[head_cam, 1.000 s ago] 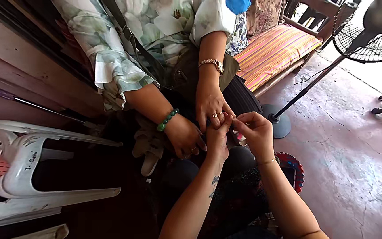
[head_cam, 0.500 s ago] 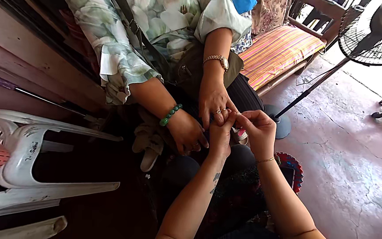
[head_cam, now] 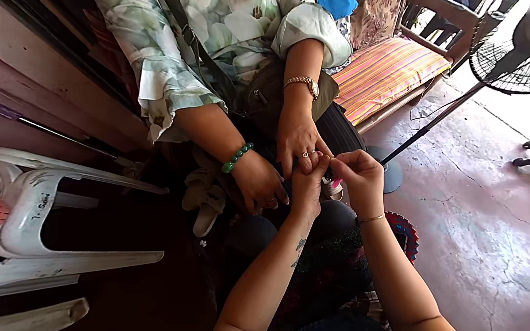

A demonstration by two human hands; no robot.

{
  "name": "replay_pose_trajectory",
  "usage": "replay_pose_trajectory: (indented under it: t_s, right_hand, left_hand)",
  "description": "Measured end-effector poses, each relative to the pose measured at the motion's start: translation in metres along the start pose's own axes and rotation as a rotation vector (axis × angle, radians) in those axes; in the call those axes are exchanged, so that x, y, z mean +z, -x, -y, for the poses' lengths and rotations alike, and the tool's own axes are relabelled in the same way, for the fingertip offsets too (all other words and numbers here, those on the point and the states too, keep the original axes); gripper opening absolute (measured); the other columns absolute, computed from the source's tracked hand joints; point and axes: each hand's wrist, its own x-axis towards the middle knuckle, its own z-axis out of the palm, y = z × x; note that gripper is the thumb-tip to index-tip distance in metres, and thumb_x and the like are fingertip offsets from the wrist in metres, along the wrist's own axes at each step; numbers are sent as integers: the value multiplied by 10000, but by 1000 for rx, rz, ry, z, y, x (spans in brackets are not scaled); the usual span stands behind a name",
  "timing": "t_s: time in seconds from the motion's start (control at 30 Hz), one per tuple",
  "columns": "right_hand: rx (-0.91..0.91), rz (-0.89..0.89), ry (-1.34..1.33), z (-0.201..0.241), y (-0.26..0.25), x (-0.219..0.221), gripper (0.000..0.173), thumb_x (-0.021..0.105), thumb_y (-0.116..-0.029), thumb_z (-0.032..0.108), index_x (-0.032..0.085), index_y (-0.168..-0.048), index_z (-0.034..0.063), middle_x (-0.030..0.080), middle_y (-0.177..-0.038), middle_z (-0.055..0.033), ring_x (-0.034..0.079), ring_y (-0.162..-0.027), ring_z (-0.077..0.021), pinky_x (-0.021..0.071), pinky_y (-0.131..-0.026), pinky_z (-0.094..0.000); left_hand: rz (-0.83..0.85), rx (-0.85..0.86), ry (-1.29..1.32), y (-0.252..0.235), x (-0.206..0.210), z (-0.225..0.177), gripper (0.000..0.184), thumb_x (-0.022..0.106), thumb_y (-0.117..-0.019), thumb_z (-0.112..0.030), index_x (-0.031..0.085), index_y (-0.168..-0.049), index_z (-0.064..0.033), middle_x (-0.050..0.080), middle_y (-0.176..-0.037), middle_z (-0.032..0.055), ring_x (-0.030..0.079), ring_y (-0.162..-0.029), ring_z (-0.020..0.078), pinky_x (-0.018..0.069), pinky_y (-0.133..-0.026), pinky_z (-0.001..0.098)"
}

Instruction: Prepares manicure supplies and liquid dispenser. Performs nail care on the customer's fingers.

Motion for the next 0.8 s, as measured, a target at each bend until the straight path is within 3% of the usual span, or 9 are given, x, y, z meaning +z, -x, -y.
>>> replay_pose_trajectory:
  t_s: [0.07, 0.2, 0.33, 0.37, 0.5, 0.6, 0.7, 0.8]
  right_hand:
    - [51, -28, -104, -2, 0, 2, 59, 733, -904, 26, 681, -908, 53, 708, -770, -34, 658, -600, -86, 584, -572, -248]
    - [-165, 24, 151, -2, 5, 0, 98, 745, -839, -10, 691, -906, 38, 706, -931, -29, 660, -713, -57, 587, -634, -214]
    - [65, -29, -92, -1, -1, 2, 71, 734, -897, 19, 675, -888, 58, 715, -799, -41, 664, -618, -94, 586, -583, -255]
    - [51, -42, -93, -2, 0, 3, 65, 732, -900, 16, 678, -895, 51, 720, -802, -46, 674, -627, -100, 596, -592, -264]
    - [-261, -36, 241, -6, 10, 5, 68, 744, -843, 22, 700, -894, 30, 708, -973, -38, 683, -786, -62, 604, -689, -229]
    - [-30, -50, -34, -4, 3, 7, 76, 735, -873, -5, 689, -907, 46, 723, -822, -29, 675, -645, -78, 599, -600, -248]
    - [274, -46, -426, -5, 1, 7, 106, 643, -950, 16, 666, -859, 65, 692, -769, -62, 662, -645, -112, 598, -644, -284]
    - [257, -81, -449, -7, 6, 10, 122, 625, -952, -3, 662, -855, 60, 707, -798, -75, 682, -672, -124, 608, -668, -293]
  left_hand:
    - [-4, -6, 8, 0, 1, 0, 17, 698, -956, -87, 710, -946, -92, 680, -890, -15, 634, -804, 79, 547, -755, 252]
    - [-14, -18, 12, 0, 0, -2, 28, 697, -951, -68, 720, -966, -63, 704, -915, 4, 649, -829, 80, 543, -768, 238]
    - [-7, -13, 14, 0, 0, -1, 17, 702, -951, -86, 708, -936, -86, 684, -882, -7, 640, -817, 85, 547, -768, 252]
    - [-13, -19, 14, 0, 1, -1, 25, 701, -951, -84, 703, -926, -86, 676, -873, -3, 633, -804, 88, 542, -754, 251]
    - [-12, -35, 20, 0, 0, -4, 43, 686, -955, -55, 718, -983, -50, 706, -938, 20, 656, -866, 101, 543, -803, 253]
    - [-12, -21, 28, 0, 0, -2, 18, 697, -951, -68, 713, -947, -63, 692, -901, 12, 644, -827, 93, 546, -765, 248]
    - [-3, -41, 43, 0, 0, -2, 22, 685, -959, -68, 701, -944, -68, 684, -864, 18, 656, -800, 103, 561, -762, 261]
    - [2, -46, 55, 1, 1, -2, 27, 680, -959, -55, 705, -951, -56, 688, -870, 24, 660, -808, 105, 566, -783, 267]
